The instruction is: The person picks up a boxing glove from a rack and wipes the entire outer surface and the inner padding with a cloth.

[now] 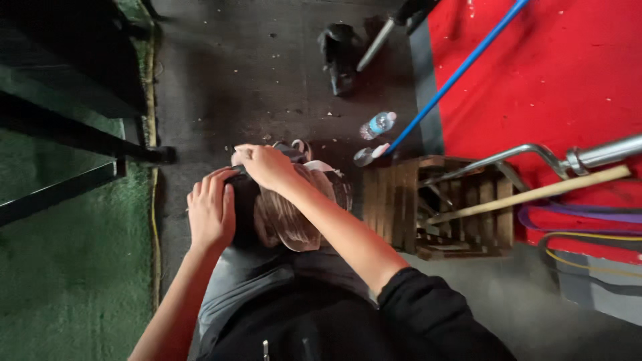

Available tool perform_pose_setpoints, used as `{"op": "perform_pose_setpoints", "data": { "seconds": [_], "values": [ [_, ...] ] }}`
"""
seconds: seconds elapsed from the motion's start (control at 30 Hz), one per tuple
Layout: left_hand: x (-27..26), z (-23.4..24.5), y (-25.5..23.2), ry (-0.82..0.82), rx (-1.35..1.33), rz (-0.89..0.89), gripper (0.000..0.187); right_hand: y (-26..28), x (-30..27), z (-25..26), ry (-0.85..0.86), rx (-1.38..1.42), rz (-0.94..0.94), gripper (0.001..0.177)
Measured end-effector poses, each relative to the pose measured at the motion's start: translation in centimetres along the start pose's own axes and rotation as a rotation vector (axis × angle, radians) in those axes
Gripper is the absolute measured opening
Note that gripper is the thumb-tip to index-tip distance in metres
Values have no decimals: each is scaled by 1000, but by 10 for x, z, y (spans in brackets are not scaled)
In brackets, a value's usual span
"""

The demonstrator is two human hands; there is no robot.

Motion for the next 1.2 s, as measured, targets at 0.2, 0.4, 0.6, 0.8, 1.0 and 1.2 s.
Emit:
{"op": "perform_pose_setpoints", "data": {
  "seconds": [0.2, 0.4, 0.6, 0.8, 1.0, 1.2],
  "values": [
    [31, -24, 51, 36, -146, 78, 25, 16, -97, 18, -666, -230, 352, 36],
    [65, -46, 103, 118, -405, 405, 28, 35, -181, 0, -698, -90, 614, 40],
    [43, -41, 112, 38, -445, 491, 32, 35, -151, 13, -636, -178, 586, 55],
    [16, -10, 33, -95, -401, 129, 26, 27, -67, 51, -616, -146, 339, 35],
    [-11, 10, -4, -61, -375, -22, 34, -28, -17, 12, 236, 154, -54, 93],
    [8, 1, 21, -71, -476, -30, 36, -4, -77, 45, -110, 126, 132, 45]
  ]
}}
Point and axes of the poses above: each hand's wrist, its own x-axis towards the middle knuckle, its own z-axis out of the back of the hand, y = z × x, the point moved 9 cm from there along x, towards the middle knuckle, and after that the axes turned 13 degrees about -x, right-handed, at the moved point
